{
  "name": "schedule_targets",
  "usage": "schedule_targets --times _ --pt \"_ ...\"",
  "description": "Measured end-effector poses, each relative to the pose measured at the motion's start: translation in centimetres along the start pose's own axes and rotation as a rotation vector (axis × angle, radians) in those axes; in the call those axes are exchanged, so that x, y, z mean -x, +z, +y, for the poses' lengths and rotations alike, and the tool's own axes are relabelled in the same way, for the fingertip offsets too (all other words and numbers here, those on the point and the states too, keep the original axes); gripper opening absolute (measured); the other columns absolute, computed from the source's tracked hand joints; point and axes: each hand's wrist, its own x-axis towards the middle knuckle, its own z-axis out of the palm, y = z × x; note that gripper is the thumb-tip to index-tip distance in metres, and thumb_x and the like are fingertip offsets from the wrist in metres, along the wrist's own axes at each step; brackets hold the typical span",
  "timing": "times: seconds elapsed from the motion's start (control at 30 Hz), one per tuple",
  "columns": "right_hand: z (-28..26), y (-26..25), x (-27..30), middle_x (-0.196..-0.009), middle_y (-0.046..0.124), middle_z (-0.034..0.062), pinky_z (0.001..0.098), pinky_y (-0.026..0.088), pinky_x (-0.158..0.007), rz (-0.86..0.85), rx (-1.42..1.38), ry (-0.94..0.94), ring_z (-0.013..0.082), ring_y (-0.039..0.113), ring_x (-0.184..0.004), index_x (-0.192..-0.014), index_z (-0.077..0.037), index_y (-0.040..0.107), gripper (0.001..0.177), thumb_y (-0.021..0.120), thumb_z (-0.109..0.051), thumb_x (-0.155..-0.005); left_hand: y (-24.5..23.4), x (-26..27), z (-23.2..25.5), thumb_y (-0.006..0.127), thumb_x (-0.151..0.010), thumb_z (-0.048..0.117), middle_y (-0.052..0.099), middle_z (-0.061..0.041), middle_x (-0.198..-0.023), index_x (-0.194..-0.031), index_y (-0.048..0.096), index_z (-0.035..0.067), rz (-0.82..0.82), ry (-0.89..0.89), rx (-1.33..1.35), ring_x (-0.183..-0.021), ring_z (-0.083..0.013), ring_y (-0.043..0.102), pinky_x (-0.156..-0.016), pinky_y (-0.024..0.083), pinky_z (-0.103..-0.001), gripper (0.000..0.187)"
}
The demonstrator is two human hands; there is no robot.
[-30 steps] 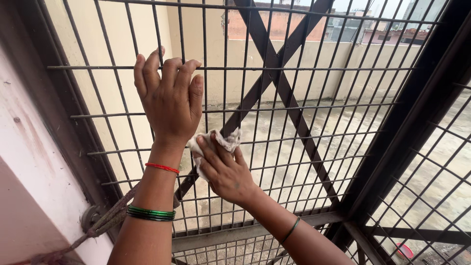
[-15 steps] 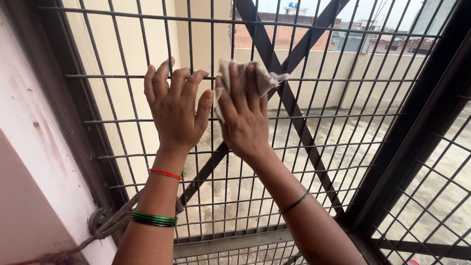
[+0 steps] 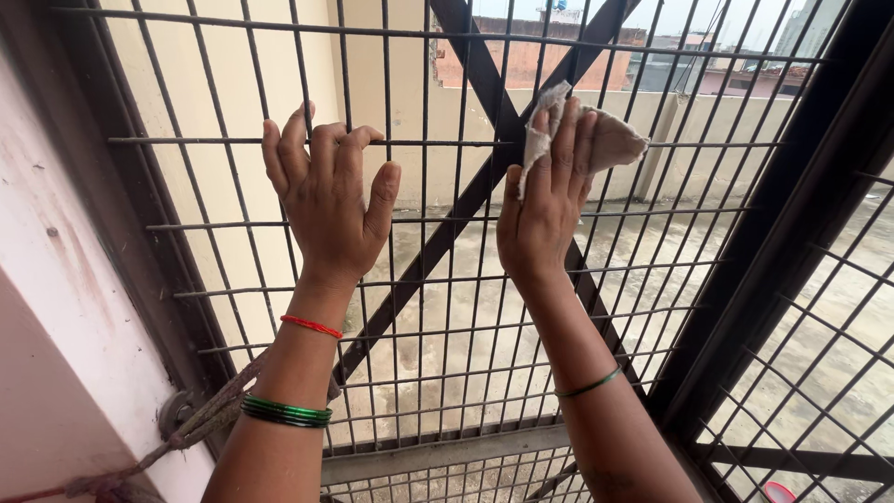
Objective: The person wipes a metal window grille with a white cloth, moving the cloth along the bars and intersections to remove dust or grime. The hands remain in frame throughout, and the cloth is used consistently across the grille surface.
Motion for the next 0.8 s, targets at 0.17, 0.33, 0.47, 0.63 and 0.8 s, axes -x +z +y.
schedule_targets --times 0.17,0.33,0.47,0.63,0.8 --pt "-6.7 2.5 1.1 -0.171 0.024 0.0149 0.0556 0.006 -0.133 -0.130 0.193 -0.188 0.0333 0.006 -0.159 -0.163 -0.008 0.033 0.051 0.041 -0.015 -0.113 -0.1 -0.3 -0.1 0.022 -0.116 0.054 0.062 -0.009 -0.118 -0.121 0.066 0.009 0.024 -0.010 -0.005 -0.146 -0.0335 0.039 -0.129 0.010 -0.055 0.063" --pt "-6.8 2.1 2.8 -0.168 0.026 0.0115 0.0548 0.005 -0.130 -0.256 0.007 -0.445 0.0330 0.008 -0.159 -0.160 -0.008 0.034 0.053 0.043 -0.018 -0.109 -0.4 -0.5 0.3 0.020 -0.116 0.052 0.063 -0.009 -0.112 -0.118 0.069 0.011 0.006 -0.025 0.060 -0.141 -0.0339 0.042 -0.127 0.011 -0.056 0.064" --pt "0.0 0.2 1.4 -0.170 0.022 0.0199 0.0521 0.008 -0.133 -0.113 0.121 0.013 0.0329 0.010 -0.159 -0.164 -0.008 0.026 0.053 0.037 -0.027 -0.115 -0.3 -0.2 0.3 0.022 -0.115 0.054 0.062 -0.008 -0.108 -0.116 0.069 0.013 0.030 -0.025 0.019 -0.140 -0.0336 0.043 -0.127 0.011 -0.055 0.062" --pt "0.8 0.5 1.7 -0.172 0.016 0.0213 0.0511 0.007 -0.136 0.096 0.021 0.223 0.0326 0.007 -0.162 -0.165 -0.005 0.018 0.057 0.025 -0.029 -0.114 0.5 -0.4 0.2 0.025 -0.114 0.056 0.061 -0.008 -0.107 -0.115 0.068 0.012 0.081 0.018 -0.055 -0.138 -0.0333 0.044 -0.127 0.011 -0.054 0.061" --pt "-7.0 2.8 4.9 -0.168 0.019 0.0198 0.0561 0.002 -0.130 -0.190 0.055 -0.155 0.0356 0.005 -0.157 -0.156 -0.003 0.029 0.050 0.036 -0.024 -0.111 0.3 0.0 0.1 0.024 -0.117 0.053 0.062 -0.008 -0.112 -0.120 0.069 0.011 0.056 0.002 -0.002 -0.141 -0.0342 0.044 -0.129 0.011 -0.055 0.061"
